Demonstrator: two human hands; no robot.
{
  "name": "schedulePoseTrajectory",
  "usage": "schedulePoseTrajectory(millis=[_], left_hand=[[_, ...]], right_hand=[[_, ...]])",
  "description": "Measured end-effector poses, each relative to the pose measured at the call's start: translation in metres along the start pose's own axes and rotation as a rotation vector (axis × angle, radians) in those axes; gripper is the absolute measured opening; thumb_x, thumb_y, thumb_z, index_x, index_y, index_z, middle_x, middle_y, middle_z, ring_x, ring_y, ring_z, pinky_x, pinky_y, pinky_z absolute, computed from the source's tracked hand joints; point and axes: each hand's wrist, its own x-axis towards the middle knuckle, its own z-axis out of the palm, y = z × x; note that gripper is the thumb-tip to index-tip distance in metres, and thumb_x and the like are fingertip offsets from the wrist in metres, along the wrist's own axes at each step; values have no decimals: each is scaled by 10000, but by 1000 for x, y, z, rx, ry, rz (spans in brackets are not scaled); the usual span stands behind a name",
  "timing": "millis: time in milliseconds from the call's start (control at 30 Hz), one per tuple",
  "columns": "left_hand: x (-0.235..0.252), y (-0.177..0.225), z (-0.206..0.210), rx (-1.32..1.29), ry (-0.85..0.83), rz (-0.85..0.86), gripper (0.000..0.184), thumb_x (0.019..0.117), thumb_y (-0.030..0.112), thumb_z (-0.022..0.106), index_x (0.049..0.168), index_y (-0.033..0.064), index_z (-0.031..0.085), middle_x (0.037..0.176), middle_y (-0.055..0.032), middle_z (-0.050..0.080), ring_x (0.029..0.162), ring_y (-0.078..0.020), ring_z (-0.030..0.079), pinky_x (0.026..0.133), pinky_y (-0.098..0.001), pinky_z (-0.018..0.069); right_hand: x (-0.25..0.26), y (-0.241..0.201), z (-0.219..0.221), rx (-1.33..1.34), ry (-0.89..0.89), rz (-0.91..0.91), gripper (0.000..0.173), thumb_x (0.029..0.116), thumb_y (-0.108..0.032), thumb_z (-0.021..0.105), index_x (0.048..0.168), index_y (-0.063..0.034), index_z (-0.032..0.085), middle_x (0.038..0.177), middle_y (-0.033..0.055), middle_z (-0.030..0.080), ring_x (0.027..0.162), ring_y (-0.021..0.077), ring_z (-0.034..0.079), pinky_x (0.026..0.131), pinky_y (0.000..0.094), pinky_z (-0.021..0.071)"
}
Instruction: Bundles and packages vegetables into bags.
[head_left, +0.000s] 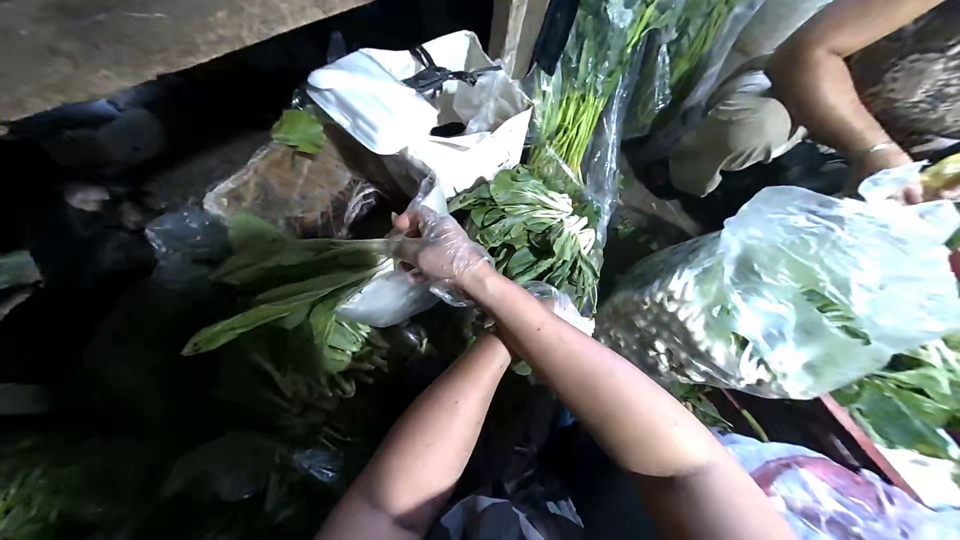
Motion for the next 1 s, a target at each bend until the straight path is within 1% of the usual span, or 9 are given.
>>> schedulePoseTrajectory(millis=[67, 133, 233, 333, 467, 600, 733, 933, 1000], left_hand=[[-27, 24, -38, 27, -171, 15, 392, 1025, 112, 570, 1369, -74, 543, 1401, -266, 557, 1333, -368, 516, 1128, -484, 385], [-42, 60, -66, 147, -292, 7, 372, 962, 89, 654, 1285, -83, 587, 1313, -279, 591, 1241, -397, 552, 1046, -546, 414], [-35, 64, -71, 323, -387, 155, 515, 879, 295, 770, 1278, 1, 630, 1289, -228, 627, 1207, -391, 584, 998, -606, 442], [-38, 64, -83, 308, -387, 195, 523, 876, 322, 780, 1283, 26, 635, 1285, -205, 633, 1200, -360, 586, 1002, -585, 443], [-17, 10, -89, 128, -136, 437, 487, 853, 397, 777, 1208, 73, 697, 1119, -142, 710, 1048, -262, 669, 943, -506, 520], [-42, -3, -115, -359, 176, 306, 415, 833, 116, 801, 1206, 13, 652, 1049, -93, 697, 937, -127, 655, 873, -329, 555], [-36, -9, -115, -609, 590, 371, 407, 829, 147, 790, 1188, 38, 632, 1042, -31, 685, 922, -61, 647, 827, -270, 561], [-26, -18, -116, -768, 728, 469, 371, 851, 245, 754, 1170, 100, 633, 985, 31, 683, 888, -49, 660, 784, -270, 582], [-24, -21, -115, -865, 719, 493, 355, 848, 250, 758, 1157, 129, 629, 960, 47, 689, 874, -51, 669, 766, -264, 587]], right_hand=[[0, -5, -21, -45, 20, -69, 282, 1032, -77, 579, 1289, 40, 583, 1165, 206, 655, 935, 260, 698, 800, 432, 603], [-5, -11, -56, -51, 124, -124, 283, 1048, -70, 538, 1301, 46, 589, 1175, 190, 661, 946, 227, 689, 808, 404, 595], [-6, 9, -135, -278, 422, -45, 265, 1050, -215, 577, 1202, -23, 676, 1059, 113, 705, 862, 173, 684, 778, 386, 585], [-4, 63, -196, -519, 559, 260, 327, 998, -318, 608, 1198, -84, 716, 1106, 192, 718, 1015, 360, 695, 903, 617, 533], [0, 112, -211, -715, 449, 383, 382, 963, -374, 682, 1244, -115, 704, 1217, 202, 697, 1185, 411, 635, 1009, 691, 457], [2, 116, -210, -812, 403, 406, 391, 924, -379, 731, 1243, -153, 718, 1264, 201, 681, 1245, 425, 597, 1030, 697, 439], [0, 115, -217, -837, 365, 416, 382, 907, -385, 739, 1223, -171, 722, 1247, 181, 688, 1226, 408, 608, 1010, 701, 444], [-9, 110, -214, -745, 427, 306, 402, 919, -392, 722, 1245, -156, 715, 1195, 165, 717, 1168, 387, 650, 998, 684, 466], [-16, 102, -213, -566, 444, 225, 381, 925, -333, 749, 1206, -78, 713, 1133, 183, 721, 1089, 358, 672, 971, 635, 496]])
